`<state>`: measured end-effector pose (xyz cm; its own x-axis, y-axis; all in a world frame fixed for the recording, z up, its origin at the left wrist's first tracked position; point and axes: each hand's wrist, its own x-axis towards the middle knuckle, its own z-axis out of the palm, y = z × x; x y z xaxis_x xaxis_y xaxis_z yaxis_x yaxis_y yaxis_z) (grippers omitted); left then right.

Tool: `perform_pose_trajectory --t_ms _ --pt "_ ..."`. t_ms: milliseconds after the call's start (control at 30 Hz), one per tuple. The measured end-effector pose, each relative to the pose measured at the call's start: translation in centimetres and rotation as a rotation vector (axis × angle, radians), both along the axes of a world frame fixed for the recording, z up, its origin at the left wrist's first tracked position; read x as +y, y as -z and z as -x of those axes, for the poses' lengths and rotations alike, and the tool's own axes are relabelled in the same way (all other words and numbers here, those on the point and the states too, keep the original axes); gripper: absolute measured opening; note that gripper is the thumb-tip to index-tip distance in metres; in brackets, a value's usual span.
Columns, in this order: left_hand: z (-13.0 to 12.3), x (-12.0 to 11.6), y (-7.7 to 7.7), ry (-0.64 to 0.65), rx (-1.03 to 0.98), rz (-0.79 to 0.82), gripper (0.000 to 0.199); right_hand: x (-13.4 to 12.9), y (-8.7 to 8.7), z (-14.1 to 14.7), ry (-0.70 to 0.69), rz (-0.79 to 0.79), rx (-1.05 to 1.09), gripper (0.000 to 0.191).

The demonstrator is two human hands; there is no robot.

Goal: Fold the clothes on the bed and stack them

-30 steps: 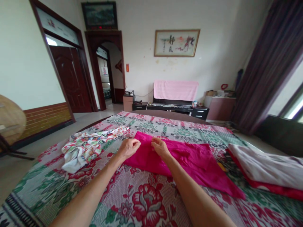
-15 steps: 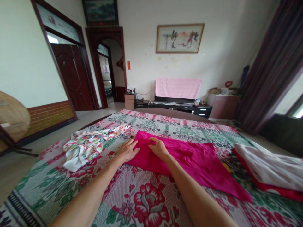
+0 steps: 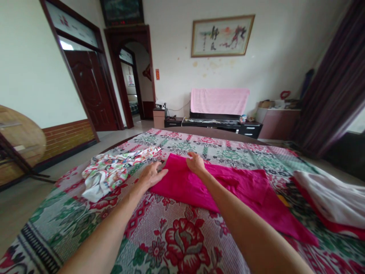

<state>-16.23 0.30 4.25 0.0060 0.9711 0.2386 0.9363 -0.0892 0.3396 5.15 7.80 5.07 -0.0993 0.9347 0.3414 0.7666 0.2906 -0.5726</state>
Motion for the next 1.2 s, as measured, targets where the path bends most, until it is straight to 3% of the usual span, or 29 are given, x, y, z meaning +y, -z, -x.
perform_pose_trajectory --t_ms 67,167,333,567,633,733,867,1033,1200 --pt "0.9 -0.1 -1.1 -0.045 -0.020 0.129 0.040 0.6 -0.8 0.7 -0.009 0.031 -0.050 0.041" --pt "1.9 -0.5 -2.1 0.008 -0.049 0.293 0.039 1.0 -1.3 2.2 -0.033 0.095 -0.126 0.037" --pt "2.3 -0.9 -2.4 0.111 -0.149 0.452 0.033 1.7 -0.3 3.8 -0.019 0.158 -0.187 0.030" --pt "2.1 -1.1 -2.1 0.042 -0.191 0.501 0.026 3.5 0.6 1.1 -0.022 0.082 0.038 0.035" --pt "1.7 -1.5 -2.4 0.013 -0.133 0.468 0.023 3.3 0.3 -0.5 0.048 0.071 0.067 0.036" --pt "0.4 -2.6 -2.9 0.029 0.002 0.235 0.024 2.4 0.0 -2.3 0.114 0.037 0.005 0.034" --pt "-2.1 -4.1 -3.2 0.140 0.065 0.006 0.032 1.5 0.3 -2.8 0.047 0.087 -0.186 0.034" --pt "-3.0 -4.3 -1.9 0.381 0.065 0.091 0.031 2.4 0.3 -1.5 0.004 0.177 -0.251 0.035" --pt "-2.7 -3.7 -0.6 0.420 0.075 0.063 0.019 2.9 0.3 -0.6 -0.008 0.194 -0.198 0.022"
